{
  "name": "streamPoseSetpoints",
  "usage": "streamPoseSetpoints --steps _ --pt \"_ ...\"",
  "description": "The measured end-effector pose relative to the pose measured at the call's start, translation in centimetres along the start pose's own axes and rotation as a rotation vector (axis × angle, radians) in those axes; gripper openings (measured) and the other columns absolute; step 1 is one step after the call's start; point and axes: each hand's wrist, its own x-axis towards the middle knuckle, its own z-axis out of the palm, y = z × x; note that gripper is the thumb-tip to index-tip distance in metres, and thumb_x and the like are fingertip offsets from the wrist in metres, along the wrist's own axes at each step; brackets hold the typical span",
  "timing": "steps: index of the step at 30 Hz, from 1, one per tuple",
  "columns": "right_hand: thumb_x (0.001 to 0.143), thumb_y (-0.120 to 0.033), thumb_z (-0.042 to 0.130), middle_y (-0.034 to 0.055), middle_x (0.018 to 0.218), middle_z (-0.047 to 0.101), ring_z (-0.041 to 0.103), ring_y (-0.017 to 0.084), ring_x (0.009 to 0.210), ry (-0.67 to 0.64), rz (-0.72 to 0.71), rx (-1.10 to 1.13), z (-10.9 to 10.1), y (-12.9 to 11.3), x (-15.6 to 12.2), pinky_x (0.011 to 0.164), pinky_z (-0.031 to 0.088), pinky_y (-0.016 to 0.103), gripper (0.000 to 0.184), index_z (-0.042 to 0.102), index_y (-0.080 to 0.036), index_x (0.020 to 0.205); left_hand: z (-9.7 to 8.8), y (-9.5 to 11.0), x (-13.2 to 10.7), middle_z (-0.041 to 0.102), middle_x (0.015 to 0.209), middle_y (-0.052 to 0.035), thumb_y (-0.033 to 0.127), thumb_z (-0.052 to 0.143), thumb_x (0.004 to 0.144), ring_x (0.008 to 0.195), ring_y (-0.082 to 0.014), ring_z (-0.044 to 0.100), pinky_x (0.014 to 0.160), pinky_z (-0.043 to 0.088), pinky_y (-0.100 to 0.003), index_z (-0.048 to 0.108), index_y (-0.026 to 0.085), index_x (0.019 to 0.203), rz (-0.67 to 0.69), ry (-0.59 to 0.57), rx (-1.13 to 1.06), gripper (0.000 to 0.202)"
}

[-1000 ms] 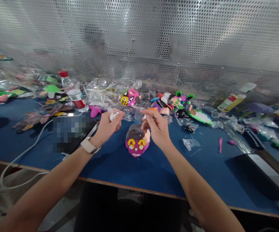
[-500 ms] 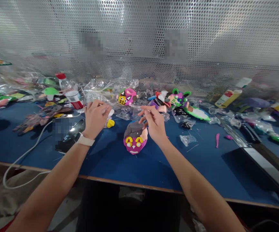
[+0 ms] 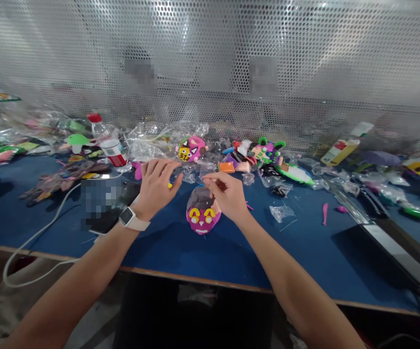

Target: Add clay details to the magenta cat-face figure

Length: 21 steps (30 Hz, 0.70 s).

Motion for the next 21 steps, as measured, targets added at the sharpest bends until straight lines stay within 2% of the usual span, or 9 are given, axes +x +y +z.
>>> streamPoseSetpoints --steps 3,5,9,12,16,18,21 --pt "0.101 -0.047 0.064 0.0048 0.099 0.080 0.074 0.016 0.068 -0.088 -0.022 -0.025 0.1 -0.2 -0.1 0.050 0.057 0.026 0.030 0.077 -0.027 0.118 -0.4 1.9 -0.2 0.073 0.116 -0.0094 0.027 0.059 0.102 0.111 -0.0266 0.063 0.101 0.044 -0.045 0.064 0.021 0.122 0.169 0.084 -0.131 0.022" --pt "0.103 -0.042 0.060 0.0047 0.108 0.080 0.077 0.017 0.075 -0.139 -0.048 -0.034 0.2 -0.4 -0.2 0.054 0.060 0.028 0.028 0.076 -0.029 0.121 -0.3 2.5 -0.5 0.074 0.115 -0.0079 0.027 0.061 0.102 0.108 -0.0245 0.064 0.098 0.045 -0.042 0.063 0.022 0.122 0.224 0.112 -0.214 0.021" --pt "0.098 -0.039 0.070 0.0029 0.098 0.081 0.079 0.020 0.080 -0.122 -0.046 -0.021 0.4 -0.5 -0.6 0.060 0.063 0.031 0.022 0.072 -0.029 0.117 0.2 2.7 -0.7 0.074 0.116 -0.0070 0.032 0.062 0.104 0.106 -0.0230 0.066 0.094 0.046 -0.040 0.063 0.024 0.123 0.200 0.086 -0.338 0.021" --pt "0.093 -0.042 0.076 0.0017 0.088 0.080 0.078 0.020 0.079 -0.099 -0.030 0.000 0.5 -0.4 -0.8 0.063 0.062 0.032 0.020 0.072 -0.027 0.106 0.4 2.4 -0.7 0.075 0.115 -0.0054 0.032 0.059 0.106 0.105 -0.0219 0.067 0.094 0.048 -0.039 0.065 0.026 0.123 0.195 0.059 -0.407 0.019" --pt "0.090 -0.041 0.079 0.0005 0.081 0.077 0.074 0.018 0.070 -0.033 -0.070 -0.061 0.6 -0.6 -0.9 0.063 0.061 0.031 0.015 0.076 -0.026 0.093 0.4 2.2 -0.9 0.077 0.110 -0.0049 0.028 0.061 0.105 0.102 -0.0208 0.068 0.091 0.048 -0.038 0.066 0.025 0.120 0.242 0.101 -0.446 0.016" --pt "0.091 -0.040 0.079 0.0003 0.079 0.076 0.072 0.017 0.066 -0.021 -0.100 -0.084 0.6 -1.0 -0.9 0.061 0.060 0.031 0.013 0.078 -0.027 0.095 0.4 2.3 -0.9 0.078 0.105 -0.0045 0.030 0.061 0.105 0.099 -0.0207 0.068 0.089 0.049 -0.038 0.068 0.024 0.116 0.228 0.098 -0.448 0.014" --pt "0.094 -0.035 0.075 0.0020 0.088 0.079 0.072 0.017 0.070 -0.068 -0.226 -0.161 0.3 -1.4 -0.7 0.062 0.061 0.032 0.012 0.081 -0.030 0.103 0.5 2.4 -1.0 0.078 0.100 -0.0049 0.033 0.060 0.106 0.095 -0.0204 0.068 0.085 0.049 -0.038 0.070 0.023 0.106 0.171 0.074 -0.466 0.014"
